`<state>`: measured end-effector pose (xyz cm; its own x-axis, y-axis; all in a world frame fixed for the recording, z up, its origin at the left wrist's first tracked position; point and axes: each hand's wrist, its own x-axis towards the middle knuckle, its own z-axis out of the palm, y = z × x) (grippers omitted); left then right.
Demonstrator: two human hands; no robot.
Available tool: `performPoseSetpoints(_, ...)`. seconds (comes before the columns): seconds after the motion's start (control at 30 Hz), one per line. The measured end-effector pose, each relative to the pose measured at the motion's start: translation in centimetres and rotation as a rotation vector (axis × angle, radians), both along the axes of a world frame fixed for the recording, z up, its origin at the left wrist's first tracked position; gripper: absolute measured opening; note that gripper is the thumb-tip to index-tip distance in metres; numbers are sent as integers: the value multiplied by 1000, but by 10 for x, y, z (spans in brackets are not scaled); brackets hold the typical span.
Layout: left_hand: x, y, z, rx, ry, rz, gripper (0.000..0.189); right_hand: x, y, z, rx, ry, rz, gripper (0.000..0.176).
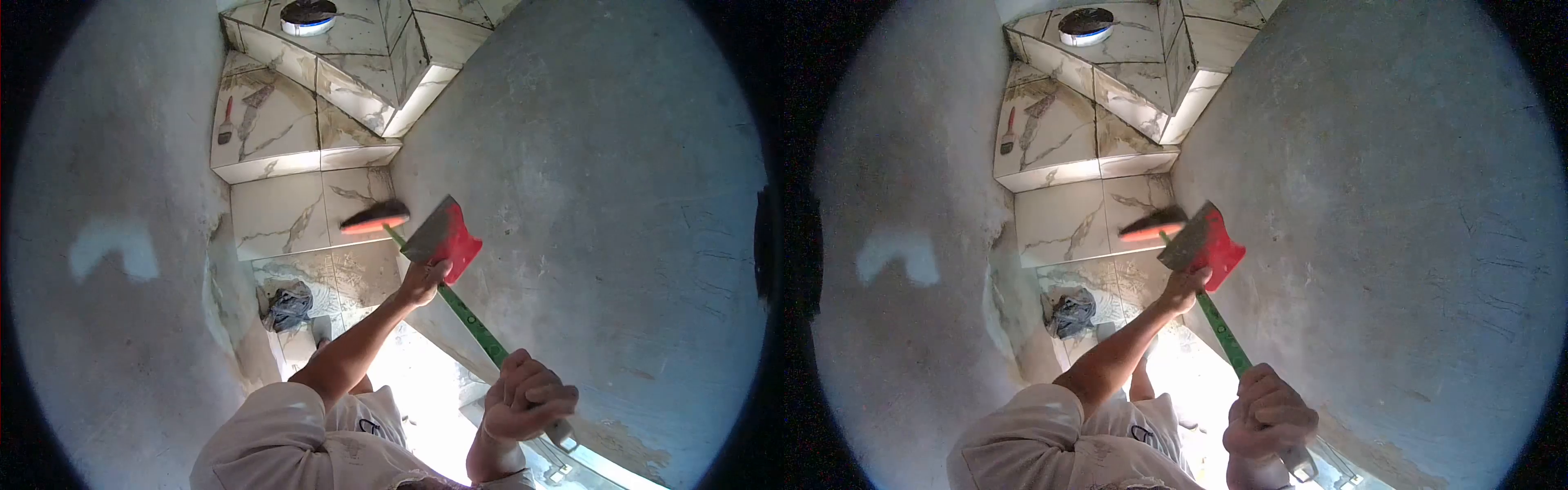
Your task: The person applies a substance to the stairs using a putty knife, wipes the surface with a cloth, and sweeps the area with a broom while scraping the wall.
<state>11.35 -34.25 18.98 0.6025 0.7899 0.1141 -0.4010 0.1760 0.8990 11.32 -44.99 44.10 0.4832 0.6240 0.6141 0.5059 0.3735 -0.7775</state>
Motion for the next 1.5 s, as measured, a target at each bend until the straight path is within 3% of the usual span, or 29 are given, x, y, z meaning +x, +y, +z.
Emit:
performPoseSetpoints(0.1, 10, 30, -17, 267, 151, 388, 30, 6, 16, -13, -103, -271, -113, 33)
performPoseSetpoints(0.13, 20, 41, -43, 385, 157, 539, 33, 15, 31, -36, -79, -638, -386, 34)
performPoseSetpoints(0.17, 11, 56, -21, 45, 266, 321, 34, 32, 43, -67, 37, -842, -489, 36)
performPoseSetpoints(0.2, 17, 57, -39, 47, 266, 322, 34, 22, 68, -77, 195, -218, -121, 37)
performPoseSetpoints(0.27, 28, 62, -94, 118, 289, 227, 25, 21, 63, -90, 117, 110, -139, 37)
performPoseSetpoints(0.3, 16, 54, -26, -257, -29, 182, 24, 19, 62, -80, 120, 112, -127, 37)
performPoseSetpoints(0.33, 18, 45, -29, -34, 84, 188, 23, 17, 59, -58, 149, -15, -158, 38)
performPoseSetpoints(0.4, 24, 18, 12, -49, 154, 413, 22, 16, 48, -27, 175, -134, -179, 38)
performPoseSetpoints(0.47, 19, 26, 48, 78, 118, 513, 22, 18, 35, -10, 285, 179, 1, 39)
performPoseSetpoints(0.53, 19, 44, 51, 198, 70, 608, 24, 28, 54, -19, 241, -76, -20, 38)
performPoseSetpoints(0.57, 13, 63, 43, 104, 205, 385, 25, 33, 63, -27, 199, -324, -50, 36)
performPoseSetpoints(0.6, 13, 76, 30, 17, 336, 157, 26, 36, 68, -41, 199, -328, -49, 36)
performPoseSetpoints(0.63, 26, 80, 2, -68, 1, 208, 27, 38, 74, -59, 60, -76, -139, 36)
performPoseSetpoints(0.67, 27, 75, -1, -64, -1, 210, 27, 38, 78, -68, -80, 177, -223, 38)
performPoseSetpoints(0.7, 25, 65, -3, -47, 45, 182, 26, 38, 75, -64, 68, 74, -198, 32)
performPoseSetpoints(0.8, 20, 32, 38, -171, 11, 282, 20, 25, 50, -13, 25, -275, -176, 30)
performPoseSetpoints(0.93, 22, 56, 45, 80, 160, 364, 21, 28, 43, -10, 232, 126, 43, 29)
performPoseSetpoints(0.97, 21, 69, 38, 186, 319, 314, 23, 39, 50, -33, 83, -257, -275, 29)
performPoseSetpoints(1.0, 16, 83, 49, 22, 186, 267, 25, 46, 58, -50, -68, -639, -588, 30)
performPoseSetpoints(1.03, 21, 88, 21, 98, 184, 254, 25, 45, 63, -57, -75, -639, -588, 30)
performPoseSetpoints(1.07, 28, 89, -15, 176, 180, 240, 25, 40, 70, -63, -104, -298, -461, 31)
performPoseSetpoints(1.1, 34, 78, -27, 8, 97, 201, 26, 38, 77, -65, -119, 38, -324, 33)
performPoseSetpoints(1.17, 34, 43, -11, -193, 86, 185, 25, 27, 66, -36, -12, -64, -304, 37)
performPoseSetpoints(1.23, 22, 17, 42, -65, -46, 393, 25, 16, 43, -10, 67, -154, -301, 41)
performPoseSetpoints(1.3, 24, 15, 55, -107, -133, 453, 24, 18, 26, 5, 259, 212, 110, 33)
performPoseSetpoints(1.33, 20, 27, 56, -112, -1, 367, 26, 20, 32, 0, 260, 206, 106, 33)
performPoseSetpoints(1.4, 22, 56, 32, 14, 144, 294, 28, 32, 54, -30, 159, -279, -170, 31)
performPoseSetpoints(1.47, 27, 78, 3, -89, -64, 275, 18, 55, 55, -94, -51, -478, -577, 32)
performPoseSetpoints(1.5, 32, 73, -15, -87, -63, 272, 18, 51, 55, -92, -50, -476, -581, 32)
